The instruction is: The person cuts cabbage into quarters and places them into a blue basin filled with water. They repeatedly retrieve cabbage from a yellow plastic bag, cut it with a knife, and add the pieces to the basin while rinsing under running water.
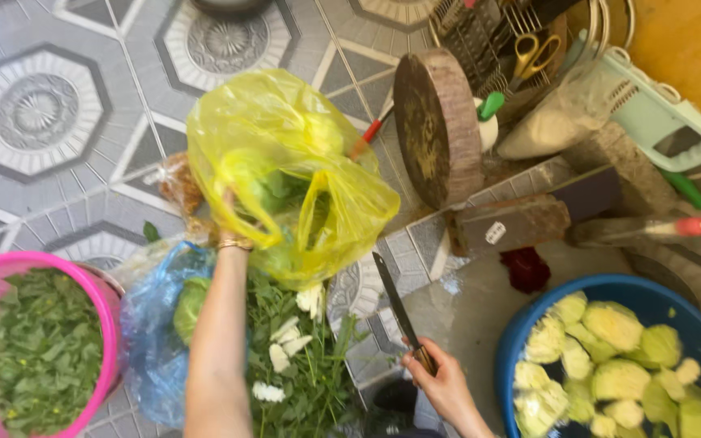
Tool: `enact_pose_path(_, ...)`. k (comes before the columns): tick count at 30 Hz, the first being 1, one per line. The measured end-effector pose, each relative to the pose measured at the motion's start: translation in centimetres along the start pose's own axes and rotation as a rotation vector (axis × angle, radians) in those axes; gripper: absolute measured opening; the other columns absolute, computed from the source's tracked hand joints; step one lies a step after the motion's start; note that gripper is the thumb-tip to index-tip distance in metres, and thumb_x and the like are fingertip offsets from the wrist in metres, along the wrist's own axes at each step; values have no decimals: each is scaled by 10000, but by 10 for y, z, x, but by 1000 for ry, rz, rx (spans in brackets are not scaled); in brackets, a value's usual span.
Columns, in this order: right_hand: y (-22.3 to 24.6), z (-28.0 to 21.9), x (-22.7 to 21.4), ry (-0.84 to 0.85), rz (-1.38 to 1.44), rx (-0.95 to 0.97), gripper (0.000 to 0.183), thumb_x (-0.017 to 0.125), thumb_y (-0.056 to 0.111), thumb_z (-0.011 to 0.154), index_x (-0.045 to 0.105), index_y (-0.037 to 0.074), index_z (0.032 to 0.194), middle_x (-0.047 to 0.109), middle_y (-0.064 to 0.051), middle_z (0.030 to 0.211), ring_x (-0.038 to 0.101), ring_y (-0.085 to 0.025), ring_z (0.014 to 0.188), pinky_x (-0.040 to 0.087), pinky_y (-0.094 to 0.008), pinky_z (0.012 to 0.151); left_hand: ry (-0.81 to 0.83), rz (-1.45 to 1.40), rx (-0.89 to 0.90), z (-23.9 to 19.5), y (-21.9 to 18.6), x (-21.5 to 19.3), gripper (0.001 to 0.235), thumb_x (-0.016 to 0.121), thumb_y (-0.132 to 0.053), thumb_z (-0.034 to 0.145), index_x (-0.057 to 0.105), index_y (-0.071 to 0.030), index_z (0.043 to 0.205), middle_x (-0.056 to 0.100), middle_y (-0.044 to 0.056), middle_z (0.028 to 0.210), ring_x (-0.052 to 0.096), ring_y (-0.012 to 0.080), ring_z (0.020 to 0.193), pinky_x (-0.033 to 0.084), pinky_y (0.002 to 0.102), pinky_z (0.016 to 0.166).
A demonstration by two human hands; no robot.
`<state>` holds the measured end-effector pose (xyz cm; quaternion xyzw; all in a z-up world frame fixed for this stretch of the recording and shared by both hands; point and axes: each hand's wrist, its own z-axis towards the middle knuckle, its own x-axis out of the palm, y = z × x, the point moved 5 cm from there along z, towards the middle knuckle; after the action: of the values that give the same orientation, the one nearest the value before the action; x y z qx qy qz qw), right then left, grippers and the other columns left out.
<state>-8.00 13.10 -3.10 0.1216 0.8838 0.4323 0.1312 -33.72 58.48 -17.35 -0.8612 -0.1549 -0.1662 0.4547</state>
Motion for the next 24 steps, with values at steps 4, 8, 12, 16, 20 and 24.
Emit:
enact_pose_path(4, 1, -14, -15, 26, 85, 21, 319, 644, 211, 941, 670, 80, 1230, 667, 2, 704, 605, -75, 593, 497, -249, 552, 176, -252, -210, -98, -23, -1, 969, 634, -672, 790, 283, -229, 1576, 382, 120, 1611, 332, 378, 1519, 449, 652, 1076)
enact_pose_path(8, -8, -21, -19, -5, -49, 145, 320, 574, 274, 1011, 659, 55, 1228, 605, -62, 640, 502, -155, 484, 396, -305, 463, 96, -89, -329, -221, -22, -16, 1019, 606, -716, 801, 257, -195, 1603, 375, 240, 1571, 426, 456, 1423, 495, 623, 1031)
enact_pose_path(12, 7, -31, -31, -114, -274, -112, 320, 661, 247, 965, 636, 54, 1218, 648, -74, 743, 623, -108, 649, 503, -284, 575, 178, 161, -349, -304, 8, -6, 1068, 720, -622, 702, 269, -186, 1566, 450, 193, 1516, 541, 410, 1321, 541, 614, 959)
enact_pose_path(16, 20, -46, -33, -125, -276, -31, 334, 604, 276, 943, 590, 83, 1216, 741, -74, 819, 655, -196, 625, 522, -369, 573, 320, 642, 59, -317, 42, 40, 1133, 915, -404, 593, 342, -118, 1528, 515, 174, 1458, 574, 340, 1306, 564, 513, 1019)
enact_pose_path(20, 35, -64, -18, -196, -454, -120, 352, 605, 315, 978, 580, 81, 1241, 693, -206, 797, 696, -353, 695, 528, -459, 653, 453, 882, 357, -304, 71, 87, 1177, 981, -361, 550, 387, -76, 1525, 543, 155, 1466, 583, 300, 1337, 480, 425, 1128)
enact_pose_path(24, 37, -69, -4, -211, -529, -298, 310, 569, 315, 1006, 534, 70, 1192, 704, -254, 864, 670, -494, 820, 508, -559, 658, 518, 1085, 572, -300, 75, 108, 1205, 1007, -378, 517, 416, -63, 1519, 530, 175, 1499, 537, 313, 1378, 426, 419, 1164)
